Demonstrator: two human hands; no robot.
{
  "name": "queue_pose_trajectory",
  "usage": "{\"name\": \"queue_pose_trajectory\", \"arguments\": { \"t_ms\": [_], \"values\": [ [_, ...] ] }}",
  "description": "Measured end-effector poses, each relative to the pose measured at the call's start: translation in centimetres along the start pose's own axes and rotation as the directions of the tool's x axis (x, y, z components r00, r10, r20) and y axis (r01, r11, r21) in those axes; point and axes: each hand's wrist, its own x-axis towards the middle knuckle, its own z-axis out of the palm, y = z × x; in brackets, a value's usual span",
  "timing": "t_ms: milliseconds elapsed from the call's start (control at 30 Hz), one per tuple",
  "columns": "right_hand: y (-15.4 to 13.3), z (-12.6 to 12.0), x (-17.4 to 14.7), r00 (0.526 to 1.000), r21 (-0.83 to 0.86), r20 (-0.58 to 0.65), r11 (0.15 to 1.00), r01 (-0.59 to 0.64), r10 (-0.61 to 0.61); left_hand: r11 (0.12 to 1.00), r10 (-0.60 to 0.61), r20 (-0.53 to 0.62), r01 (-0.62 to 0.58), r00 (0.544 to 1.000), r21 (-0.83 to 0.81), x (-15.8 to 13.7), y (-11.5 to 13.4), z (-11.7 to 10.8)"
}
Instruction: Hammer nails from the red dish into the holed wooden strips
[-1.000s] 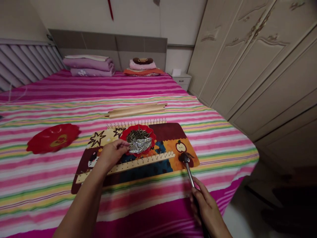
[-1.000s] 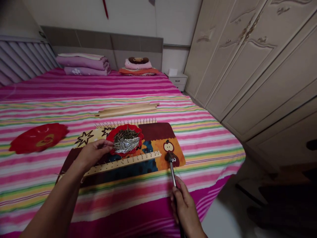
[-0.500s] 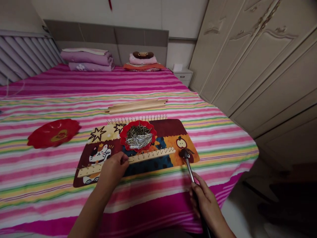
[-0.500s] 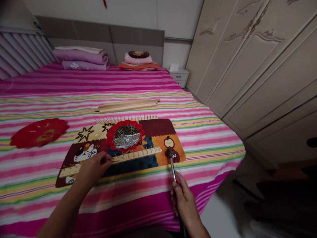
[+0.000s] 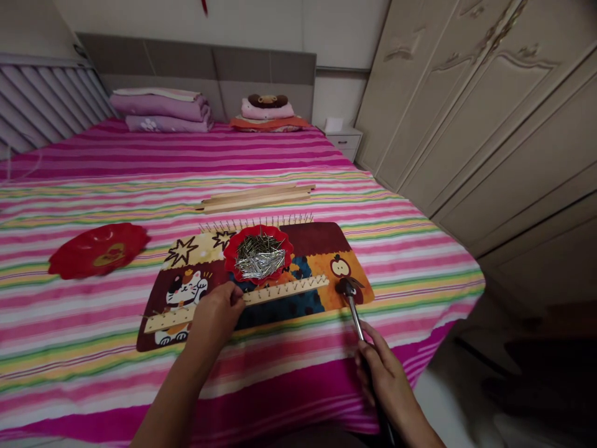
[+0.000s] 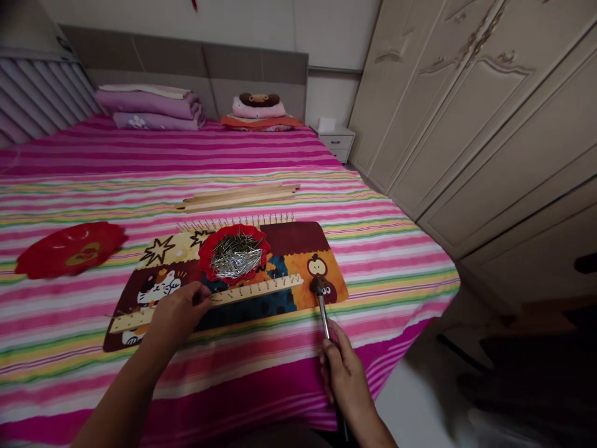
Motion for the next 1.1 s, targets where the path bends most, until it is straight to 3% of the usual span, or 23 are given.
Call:
{"name": "queue_pose_trajectory", "arguments": {
  "t_ms": [267,400,533,767,933,1100],
  "values": [
    [0.1,0.0,-0.1,1.0,0.002,-0.006,1.0,0.002,-0.002,1.0,-0.024,-0.036,0.025,0.999,0.006,-0.1,0.3,0.7],
    [0.0,0.0,-0.1,1.0,0.003,-0.001,1.0,0.002,-0.002,0.981,-0.13,-0.178,0.1,0.976,-0.169,-0.8,0.5,2.3],
    [0.1,0.2,0.0,1.0,0.059,0.009,0.998,-0.003,0.003,0.905,-0.239,-0.289,0.105,0.927,-0.412,-1.4,0.4,4.4],
    [-1.1,0.3,-2.0,0.999,0.082,0.01,0.995,-0.048,0.047,0.765,-0.367,-0.294,0.107,0.883,-0.635,-1.9,-0.2,6.6],
    [-3.3,1.5,-4.1,0.986,0.078,0.158,0.995,-0.058,0.045,0.759,-0.384,-0.284,0.126,0.879,-0.638,-1.8,-0.3,7.1],
    [-4.7,4.0,-4.6,0.903,0.012,0.422,0.995,-0.097,0.083,0.861,-0.33,-0.307,0.152,0.893,-0.485,-1.7,-0.4,7.3]
  ]
}}
